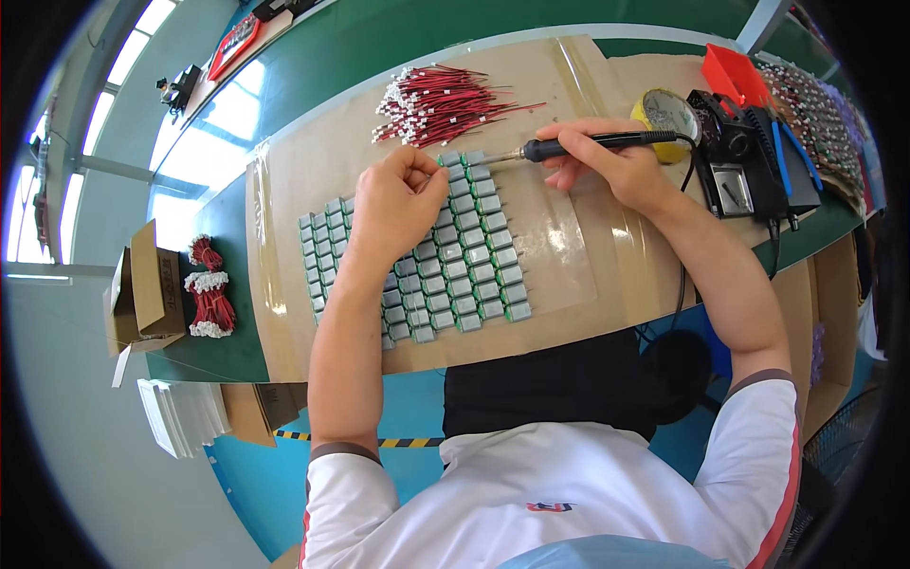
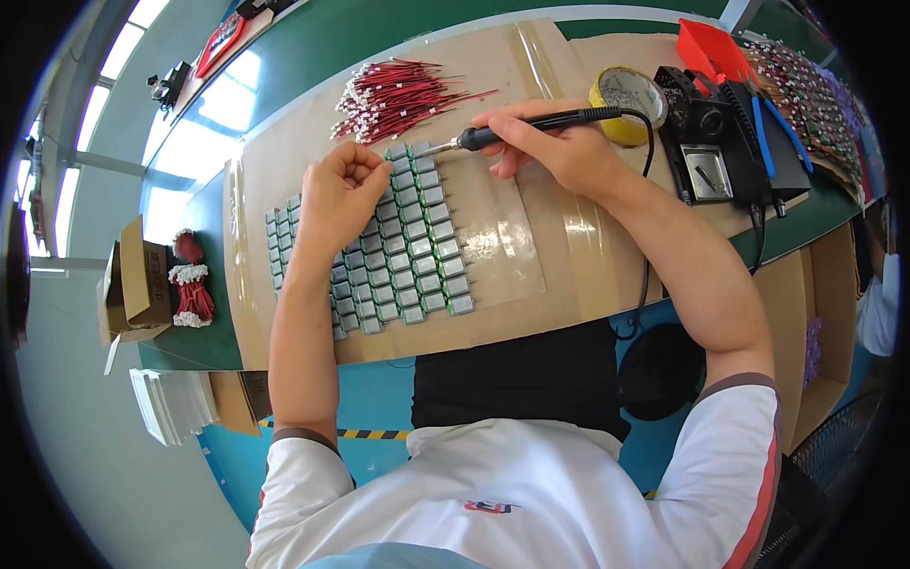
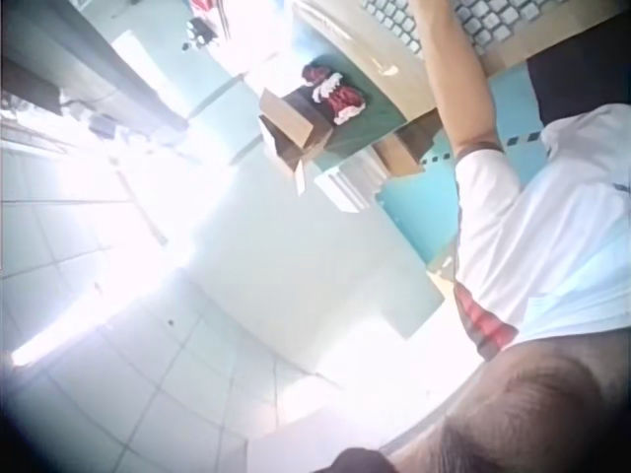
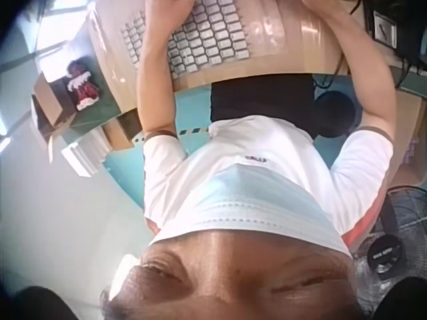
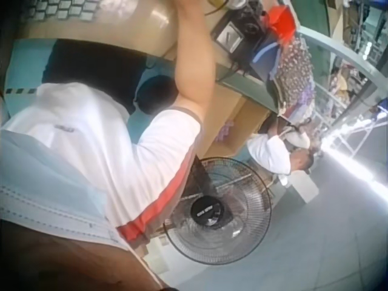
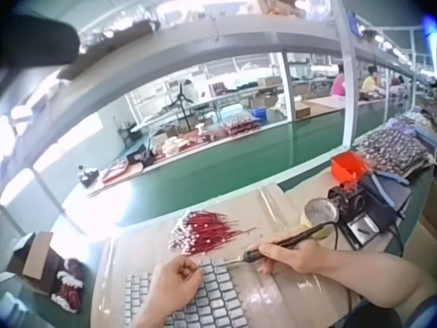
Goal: Soldering small electronic components onto a grid array at a workbench.
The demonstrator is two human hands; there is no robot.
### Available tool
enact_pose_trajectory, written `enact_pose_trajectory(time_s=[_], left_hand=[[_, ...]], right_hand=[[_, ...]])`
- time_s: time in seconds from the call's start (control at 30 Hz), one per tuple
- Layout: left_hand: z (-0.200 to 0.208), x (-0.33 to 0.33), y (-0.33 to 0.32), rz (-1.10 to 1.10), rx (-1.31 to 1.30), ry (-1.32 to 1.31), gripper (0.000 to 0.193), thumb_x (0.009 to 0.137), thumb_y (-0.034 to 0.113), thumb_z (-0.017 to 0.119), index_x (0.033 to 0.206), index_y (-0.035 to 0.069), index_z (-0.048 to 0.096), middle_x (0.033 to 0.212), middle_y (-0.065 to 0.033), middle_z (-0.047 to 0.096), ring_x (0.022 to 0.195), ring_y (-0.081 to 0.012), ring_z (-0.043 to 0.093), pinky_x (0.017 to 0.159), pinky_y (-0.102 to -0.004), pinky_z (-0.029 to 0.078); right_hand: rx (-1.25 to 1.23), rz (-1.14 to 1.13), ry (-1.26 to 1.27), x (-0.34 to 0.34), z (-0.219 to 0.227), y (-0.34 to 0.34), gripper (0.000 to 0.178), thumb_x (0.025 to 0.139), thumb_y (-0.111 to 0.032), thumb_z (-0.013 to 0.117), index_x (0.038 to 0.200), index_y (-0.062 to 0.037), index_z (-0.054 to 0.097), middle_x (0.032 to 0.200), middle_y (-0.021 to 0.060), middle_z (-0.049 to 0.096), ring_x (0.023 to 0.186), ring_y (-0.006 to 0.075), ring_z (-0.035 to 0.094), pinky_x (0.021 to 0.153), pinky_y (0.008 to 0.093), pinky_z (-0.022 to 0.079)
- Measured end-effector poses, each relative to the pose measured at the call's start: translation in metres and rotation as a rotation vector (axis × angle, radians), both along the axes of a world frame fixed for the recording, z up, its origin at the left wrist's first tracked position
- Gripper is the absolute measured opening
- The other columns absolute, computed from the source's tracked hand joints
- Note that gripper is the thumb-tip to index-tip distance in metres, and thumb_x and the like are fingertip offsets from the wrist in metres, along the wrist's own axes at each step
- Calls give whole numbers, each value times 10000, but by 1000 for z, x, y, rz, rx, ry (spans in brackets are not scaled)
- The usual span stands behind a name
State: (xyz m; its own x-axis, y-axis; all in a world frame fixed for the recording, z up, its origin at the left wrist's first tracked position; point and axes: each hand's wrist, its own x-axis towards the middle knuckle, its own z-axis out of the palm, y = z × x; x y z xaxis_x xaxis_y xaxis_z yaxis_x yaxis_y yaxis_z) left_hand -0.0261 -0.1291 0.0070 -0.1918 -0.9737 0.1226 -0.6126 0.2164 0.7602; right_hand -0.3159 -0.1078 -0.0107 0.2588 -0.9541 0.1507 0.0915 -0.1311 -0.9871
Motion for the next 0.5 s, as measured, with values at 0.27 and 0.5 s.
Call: enact_pose_trajectory(time_s=[0.27,0.5], left_hand=[[-1,1,-1,-6,29,-21,150,852,133,735,857,-8,685,658,-54,663,585,-112,585,593,-289,494],[2,0,0,-13,29,-18,149,859,129,732,855,-12,682,656,-53,659,581,-108,576,590,-287,491]], right_hand=[[35,5,42,3,4,2,282,1029,-177,633,1191,36,721,904,113,756,771,141,734,777,270,602],[15,10,33,2,2,0,282,1024,-188,645,1189,26,726,922,118,755,758,135,727,736,258,594]])
